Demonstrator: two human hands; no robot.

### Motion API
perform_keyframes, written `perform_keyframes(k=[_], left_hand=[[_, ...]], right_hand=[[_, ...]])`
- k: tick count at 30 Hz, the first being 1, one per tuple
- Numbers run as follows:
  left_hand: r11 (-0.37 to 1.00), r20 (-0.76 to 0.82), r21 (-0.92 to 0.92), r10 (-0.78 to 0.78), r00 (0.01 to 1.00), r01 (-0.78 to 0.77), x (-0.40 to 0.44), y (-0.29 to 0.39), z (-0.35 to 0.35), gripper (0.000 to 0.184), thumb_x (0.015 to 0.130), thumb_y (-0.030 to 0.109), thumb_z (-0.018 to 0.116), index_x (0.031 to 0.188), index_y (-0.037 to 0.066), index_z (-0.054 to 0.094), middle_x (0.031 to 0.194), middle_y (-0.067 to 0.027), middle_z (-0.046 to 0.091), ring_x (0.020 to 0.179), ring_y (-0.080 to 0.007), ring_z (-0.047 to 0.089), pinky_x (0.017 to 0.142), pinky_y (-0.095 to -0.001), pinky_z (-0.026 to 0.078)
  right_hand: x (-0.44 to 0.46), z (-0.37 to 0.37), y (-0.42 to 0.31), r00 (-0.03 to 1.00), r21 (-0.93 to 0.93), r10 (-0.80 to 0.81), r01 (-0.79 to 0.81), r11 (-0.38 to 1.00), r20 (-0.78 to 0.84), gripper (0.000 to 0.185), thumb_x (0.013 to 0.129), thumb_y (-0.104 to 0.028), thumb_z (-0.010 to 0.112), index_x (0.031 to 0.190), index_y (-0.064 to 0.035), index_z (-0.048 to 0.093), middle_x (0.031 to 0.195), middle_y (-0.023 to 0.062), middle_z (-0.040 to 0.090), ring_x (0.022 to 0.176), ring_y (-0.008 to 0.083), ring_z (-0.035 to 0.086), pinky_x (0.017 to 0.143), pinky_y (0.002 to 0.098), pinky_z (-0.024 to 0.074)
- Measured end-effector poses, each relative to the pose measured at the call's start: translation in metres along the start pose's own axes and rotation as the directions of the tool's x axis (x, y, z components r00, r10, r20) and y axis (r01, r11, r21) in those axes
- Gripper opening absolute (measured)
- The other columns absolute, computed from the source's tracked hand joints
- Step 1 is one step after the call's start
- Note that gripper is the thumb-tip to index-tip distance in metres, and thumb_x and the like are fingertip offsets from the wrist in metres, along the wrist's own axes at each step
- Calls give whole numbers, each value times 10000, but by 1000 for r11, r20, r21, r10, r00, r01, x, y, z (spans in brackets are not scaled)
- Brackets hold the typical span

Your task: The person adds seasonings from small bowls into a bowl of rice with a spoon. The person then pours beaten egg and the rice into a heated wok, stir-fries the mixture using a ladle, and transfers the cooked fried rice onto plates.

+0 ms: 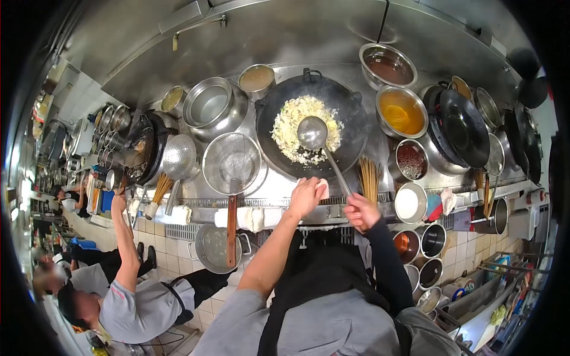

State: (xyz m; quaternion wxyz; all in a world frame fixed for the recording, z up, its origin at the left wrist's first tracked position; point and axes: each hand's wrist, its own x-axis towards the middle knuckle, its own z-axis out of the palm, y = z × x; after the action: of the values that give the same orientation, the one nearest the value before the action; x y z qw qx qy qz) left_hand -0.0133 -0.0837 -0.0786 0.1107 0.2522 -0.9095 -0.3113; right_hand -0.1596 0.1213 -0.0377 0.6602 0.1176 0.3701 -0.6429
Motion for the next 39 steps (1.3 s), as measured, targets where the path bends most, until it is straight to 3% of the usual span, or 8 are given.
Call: perform_keyframes(k=[12,18,21,25,29,32,35,39], left_hand=[[942,-200,333,108,974,-36,-12,35,1,142,988,162,624,1090,70,660,1096,-132,677,1107,-363,592,1051,-583,390],[974,-124,226,51,991,-22,-4,15,10,185,1047,222,548,1071,87,673,955,-123,709,953,-374,652,1049,-504,400],[969,-77,244,-19,997,37,-1,14,9,220,1064,255,530,1074,96,681,962,-117,706,965,-364,649,1048,-506,396],[969,-95,245,-10,995,33,1,9,21,227,1063,272,540,1068,97,684,948,-110,705,976,-356,645,1033,-504,399],[970,-143,242,43,989,-8,-2,7,16,216,1054,277,567,1039,91,675,924,-112,706,952,-355,649,996,-504,408],[980,-168,191,85,982,-52,-2,8,12,217,1052,275,581,988,87,667,869,-140,721,909,-355,667,999,-501,421],[985,-149,167,75,986,-49,0,1,11,228,1059,279,570,977,87,661,869,-134,720,905,-346,672,999,-500,421],[990,-119,131,61,991,-46,0,-7,14,239,1066,279,558,966,87,659,869,-134,720,903,-347,672,983,-496,423]], right_hand=[[-17,39,-53,930,-718,-352,171,675,-109,449,1065,-177,608,1473,-156,421,736,-5,498,492,75,409,396,261,320],[76,3,-88,996,-173,83,-76,982,32,615,1055,-152,595,1623,-207,367,750,-2,511,487,78,411,395,264,307],[73,36,-46,897,-875,-442,241,421,34,628,1050,-144,579,1634,-185,352,725,8,494,460,104,410,383,293,333],[120,9,-64,973,-39,140,-135,990,184,653,1035,-193,578,1633,-85,339,809,118,613,550,173,584,425,363,443],[30,86,-21,947,-836,-322,166,524,-14,604,1063,-139,562,1632,-163,362,728,2,491,478,89,420,390,279,358],[69,37,-39,971,58,215,-221,973,103,612,1047,-118,577,1621,-131,363,719,10,490,447,90,410,361,289,335],[21,77,5,930,-660,-363,233,714,-64,588,1060,-131,576,1612,-141,374,724,9,490,437,81,393,364,273,327],[-55,64,1,960,-494,-257,169,853,-115,633,1068,-159,584,1642,-178,318,679,-22,416,433,90,351,364,272,311]])
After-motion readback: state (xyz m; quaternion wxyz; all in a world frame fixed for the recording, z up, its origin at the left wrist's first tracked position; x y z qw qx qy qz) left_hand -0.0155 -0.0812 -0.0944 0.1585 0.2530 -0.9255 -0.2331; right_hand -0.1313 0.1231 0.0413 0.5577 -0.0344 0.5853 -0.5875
